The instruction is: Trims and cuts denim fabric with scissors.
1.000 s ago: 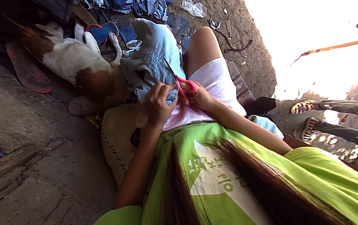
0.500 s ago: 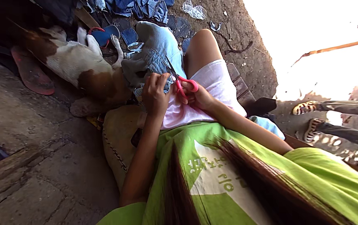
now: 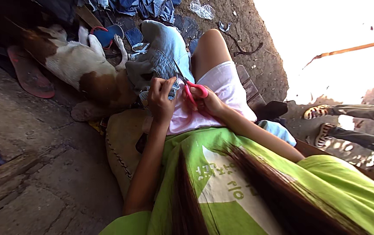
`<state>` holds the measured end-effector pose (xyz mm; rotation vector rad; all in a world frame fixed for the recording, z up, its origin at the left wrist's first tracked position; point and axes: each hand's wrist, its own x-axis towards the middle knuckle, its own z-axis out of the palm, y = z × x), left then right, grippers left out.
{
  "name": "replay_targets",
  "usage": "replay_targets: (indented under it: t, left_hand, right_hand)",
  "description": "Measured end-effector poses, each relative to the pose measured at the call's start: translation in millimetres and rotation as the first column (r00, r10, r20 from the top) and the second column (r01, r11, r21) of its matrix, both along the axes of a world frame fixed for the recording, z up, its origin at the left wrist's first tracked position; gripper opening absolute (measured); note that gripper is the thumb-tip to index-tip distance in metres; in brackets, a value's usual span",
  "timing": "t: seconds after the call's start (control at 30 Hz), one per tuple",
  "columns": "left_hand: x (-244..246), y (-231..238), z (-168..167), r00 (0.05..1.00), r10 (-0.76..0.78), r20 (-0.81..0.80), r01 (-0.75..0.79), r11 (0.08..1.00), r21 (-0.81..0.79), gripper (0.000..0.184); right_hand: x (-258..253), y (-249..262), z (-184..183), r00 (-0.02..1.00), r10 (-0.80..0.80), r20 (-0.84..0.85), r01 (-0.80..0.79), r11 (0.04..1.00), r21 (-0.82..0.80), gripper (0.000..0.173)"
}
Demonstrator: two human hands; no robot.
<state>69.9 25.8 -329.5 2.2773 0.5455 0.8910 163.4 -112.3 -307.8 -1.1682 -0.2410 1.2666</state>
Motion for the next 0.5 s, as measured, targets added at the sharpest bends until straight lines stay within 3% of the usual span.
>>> replay_targets:
  t: [0.3,0.5]
  left_hand:
    - [-2,0,0,1.000,-0.009,0.013,0.009,1.000,0.003,0.014]
    - [-4,0,0,1.000,-0.021,0.013,0.021,1.000,0.005,0.014]
  right_hand:
    - [1,5,-3,0.999,-0.013,0.051,0.012,1.000,0.022,0.030]
    - [-1,1,1,1.000,-0.003,-0.016,0.003,0.999,0.034,0.022]
